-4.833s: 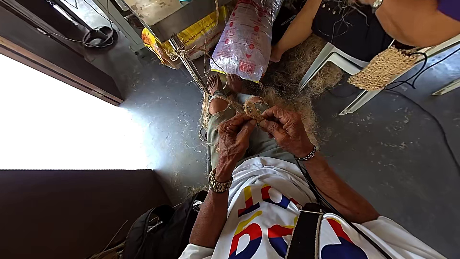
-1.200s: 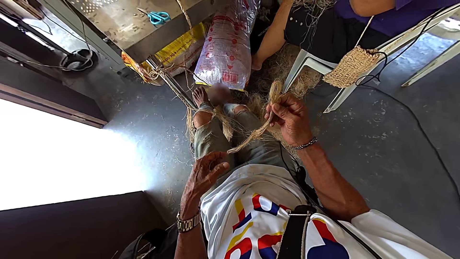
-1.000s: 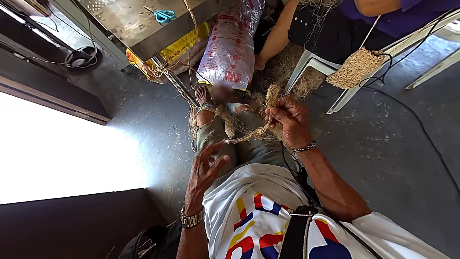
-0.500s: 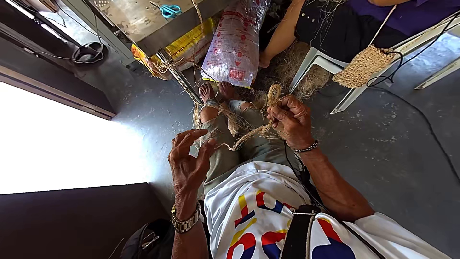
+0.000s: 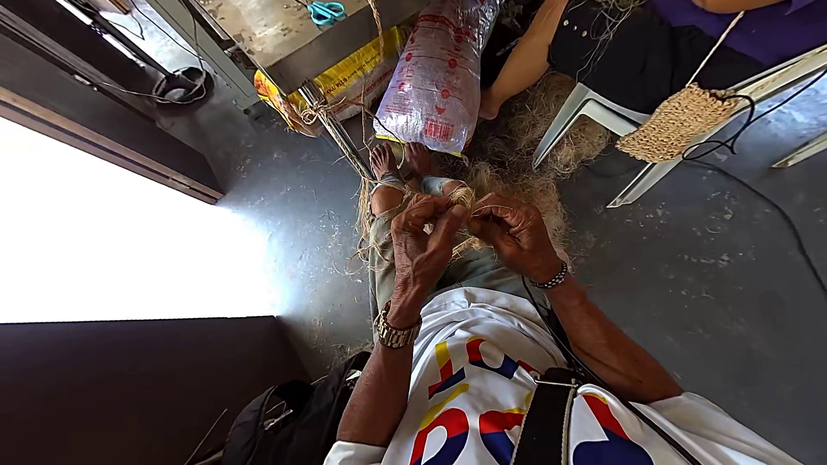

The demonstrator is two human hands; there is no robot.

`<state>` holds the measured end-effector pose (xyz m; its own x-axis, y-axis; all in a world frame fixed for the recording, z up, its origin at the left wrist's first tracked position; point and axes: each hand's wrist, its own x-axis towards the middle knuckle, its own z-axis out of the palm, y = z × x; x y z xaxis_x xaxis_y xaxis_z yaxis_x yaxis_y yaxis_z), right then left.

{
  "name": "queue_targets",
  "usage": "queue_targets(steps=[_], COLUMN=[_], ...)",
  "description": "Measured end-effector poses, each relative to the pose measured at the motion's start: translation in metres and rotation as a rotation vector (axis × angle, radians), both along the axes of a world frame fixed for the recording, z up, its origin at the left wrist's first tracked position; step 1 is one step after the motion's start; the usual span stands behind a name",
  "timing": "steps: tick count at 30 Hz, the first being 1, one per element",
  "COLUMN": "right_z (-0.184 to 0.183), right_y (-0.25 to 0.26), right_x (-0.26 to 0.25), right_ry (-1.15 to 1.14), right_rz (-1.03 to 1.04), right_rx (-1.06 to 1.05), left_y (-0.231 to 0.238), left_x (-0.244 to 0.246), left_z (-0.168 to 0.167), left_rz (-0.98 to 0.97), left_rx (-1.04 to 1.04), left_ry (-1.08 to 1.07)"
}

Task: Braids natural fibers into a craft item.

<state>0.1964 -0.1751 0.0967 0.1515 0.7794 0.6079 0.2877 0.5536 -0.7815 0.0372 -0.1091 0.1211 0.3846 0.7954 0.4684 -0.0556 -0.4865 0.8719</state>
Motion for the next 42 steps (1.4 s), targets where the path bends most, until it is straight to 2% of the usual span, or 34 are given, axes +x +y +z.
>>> queue_targets(steps=[4,8,12,17,20,23,25,31,34,38,40,42], right_z=[0.003,0.007,0.0,-0.007,-0.01,-0.013,-0.015,-0.014,-0.017,-0.019,-0.019,-0.016], right_y=[-0.001,-0.002,-0.001,0.001,0.003,0.005,0.005,0.005,0.005,0.005,0.005,0.003], right_x=[0.001,-0.003,-0.003,0.004,0.004,0.0,0.0,0.007,0.008,0.015,0.017,0.016], right_ry=[0.088,0.138,0.254,0.327,0.323,0.433,0.554,0.881,0.986,1.007,0.996,0.969], right_rz=[0.03,0.0,-0.023,0.028,0.034,0.089,0.146,0.319,0.429,0.418,0.389,0.351], right_rx=[-0.118,-0.155,-0.149,-0.254,-0.282,-0.35,-0.405,-0.383,-0.363,-0.382,-0.375,-0.386], left_y=[0.001,-0.002,-0.002,0.0,0.007,0.014,0.015,0.019,0.021,0.03,0.034,0.035], left_x=[-0.001,0.001,0.003,0.009,0.012,0.012,0.009,0.0,-0.001,-0.012,-0.018,-0.024], left_z=[-0.001,-0.001,-0.002,-0.011,-0.019,-0.026,-0.026,-0.027,-0.021,-0.02,-0.017,-0.013], left_rz=[0.039,0.05,0.094,0.157,0.186,0.151,0.072,-0.345,-0.461,-0.62,-0.57,-0.43], left_rx=[0.032,0.142,0.292,0.558,0.576,0.45,0.24,-0.445,-0.597,-0.583,-0.491,-0.3], left_ry=[0.035,0.161,0.354,0.603,0.665,0.606,0.499,-0.153,-0.286,-0.142,0.066,0.368])
